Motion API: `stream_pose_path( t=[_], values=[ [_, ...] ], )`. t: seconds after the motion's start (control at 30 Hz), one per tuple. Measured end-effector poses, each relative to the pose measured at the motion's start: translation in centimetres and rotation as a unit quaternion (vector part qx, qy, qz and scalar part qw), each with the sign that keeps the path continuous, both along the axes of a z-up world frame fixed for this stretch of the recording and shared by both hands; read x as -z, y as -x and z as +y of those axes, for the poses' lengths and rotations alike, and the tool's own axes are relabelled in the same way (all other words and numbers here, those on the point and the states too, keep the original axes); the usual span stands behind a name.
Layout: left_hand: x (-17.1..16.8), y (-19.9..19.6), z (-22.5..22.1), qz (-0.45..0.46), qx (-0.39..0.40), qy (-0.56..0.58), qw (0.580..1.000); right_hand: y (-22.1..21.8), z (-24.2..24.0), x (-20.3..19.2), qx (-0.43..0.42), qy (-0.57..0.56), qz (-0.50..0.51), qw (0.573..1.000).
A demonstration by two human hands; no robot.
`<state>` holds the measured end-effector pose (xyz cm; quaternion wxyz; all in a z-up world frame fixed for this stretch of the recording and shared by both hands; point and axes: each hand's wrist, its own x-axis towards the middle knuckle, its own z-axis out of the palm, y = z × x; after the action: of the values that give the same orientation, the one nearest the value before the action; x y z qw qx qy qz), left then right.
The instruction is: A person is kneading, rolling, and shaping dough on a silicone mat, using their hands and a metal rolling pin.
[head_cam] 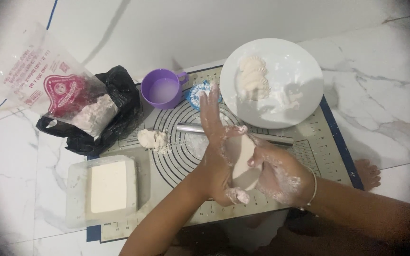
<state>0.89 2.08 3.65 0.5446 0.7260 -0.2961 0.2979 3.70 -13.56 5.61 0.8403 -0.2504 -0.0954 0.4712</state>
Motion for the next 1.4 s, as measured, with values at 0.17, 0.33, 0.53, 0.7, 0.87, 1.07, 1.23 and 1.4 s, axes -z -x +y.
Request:
stream_pose_path(
  t=[0.17, 0.33, 0.53, 0.7, 0.87, 1.07, 1.23, 1.4],
  values=[
    [1.3, -0.1, 1.2, -0.003, -0.105, -0.252, 0.962, -1.6, -1.3, 5.8, 0.077, 0.22, -0.604, 0.762],
    [1.2, 0.4, 3.1, 0.079, -0.066, -0.256, 0.961, -1.7, 2.9, 4.7, 0.008, 0.203, 0.073, 0.976],
    [5.2, -1.2, 5.1, -0.033, -0.088, 0.142, 0.985, -1.3, 5.4, 3.1, 0.028, 0.235, 0.073, 0.969],
    [7.0, -1.0, 7.0, 0.024, -0.11, 0.327, 0.938, -3.0, 5.5, 2.3, 0.057, 0.299, 0.079, 0.949],
    [3.7, -1.9, 6.7, 0.429, 0.019, 0.678, 0.596, -4.8, 7.2, 0.8, 0.033, 0.339, -0.009, 0.94],
    [8.9, -1.0, 6.1, 0.454, 0.071, 0.794, 0.399, -6.1, 10.0, 2.4, 0.012, 0.414, -0.314, 0.854],
    [8.2, -1.6, 6.3, 0.465, 0.053, 0.76, 0.452, -8.1, 9.6, 2.7, -0.004, 0.491, -0.58, 0.651],
    [3.9, -1.7, 6.6, 0.46, 0.067, 0.741, 0.486, -14.7, 7.8, 7.3, 0.112, 0.437, -0.77, 0.451]
  ],
)
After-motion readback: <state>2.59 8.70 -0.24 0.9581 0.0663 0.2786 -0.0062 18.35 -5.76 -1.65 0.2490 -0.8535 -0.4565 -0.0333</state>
